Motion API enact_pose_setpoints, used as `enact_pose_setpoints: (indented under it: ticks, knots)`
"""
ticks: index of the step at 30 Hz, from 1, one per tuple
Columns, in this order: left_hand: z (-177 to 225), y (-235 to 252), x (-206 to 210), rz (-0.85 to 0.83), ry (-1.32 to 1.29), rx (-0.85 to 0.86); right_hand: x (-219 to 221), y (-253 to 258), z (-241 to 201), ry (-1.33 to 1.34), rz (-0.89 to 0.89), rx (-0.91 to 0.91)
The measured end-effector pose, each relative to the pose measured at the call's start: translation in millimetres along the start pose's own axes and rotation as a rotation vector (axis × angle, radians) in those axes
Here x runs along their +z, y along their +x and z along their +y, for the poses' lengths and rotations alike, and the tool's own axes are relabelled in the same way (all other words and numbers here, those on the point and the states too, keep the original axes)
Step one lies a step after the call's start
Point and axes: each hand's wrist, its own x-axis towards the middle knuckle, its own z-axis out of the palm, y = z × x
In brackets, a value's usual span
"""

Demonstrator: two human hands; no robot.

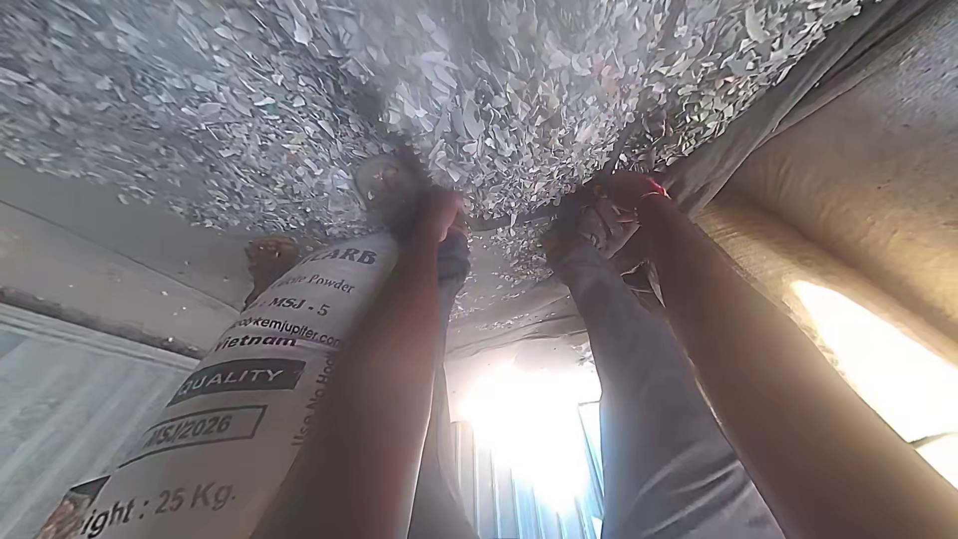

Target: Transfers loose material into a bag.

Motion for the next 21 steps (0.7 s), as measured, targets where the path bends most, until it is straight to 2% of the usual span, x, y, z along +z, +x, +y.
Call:
enact_pose_setpoints:
  ticks: [2, 4, 6, 8, 11, 14, 15, 18, 21]
  knots:
    - [-2.2, -21.2, -14.8, -0.038, 0.052, 0.039, -4.5, -5.6, 13.8, 0.157, 0.002, -0.099]
    - [-3.4, -41.2, -36.9, -0.073, 0.059, 0.034, -3.3, -8.4, 29.9, 0.594, -0.023, -0.166]
    - [-0.5, -59.7, -59.6, -0.124, 0.017, 0.015, 3.2, -22.3, 26.7, 0.985, -0.017, -0.222]
    - [5.0, -78.2, -79.3, -0.18, -0.001, 0.017, 12.7, -32.5, 16.1, 1.148, -0.044, -0.328]
    - [10.9, -93.2, -96.5, -0.237, -0.095, 0.052, 28.0, -27.6, 4.0, 1.175, 0.069, -0.395]
    - [15.3, -80.4, -96.1, -0.174, -0.277, 0.206, 39.9, -18.4, -5.1, 1.209, 0.162, -0.339]
    - [19.0, -73.5, -91.6, -0.105, -0.347, 0.259, 43.5, -15.8, -8.2, 1.231, 0.181, -0.308]
    - [29.5, -57.7, -64.1, 0.242, -0.492, 0.321, 46.9, -24.1, -13.6, 1.237, 0.209, -0.32]
    - [19.1, -72.9, -46.2, 0.334, -0.539, 0.354, 37.0, -50.0, -4.6, 1.202, 0.236, -0.386]
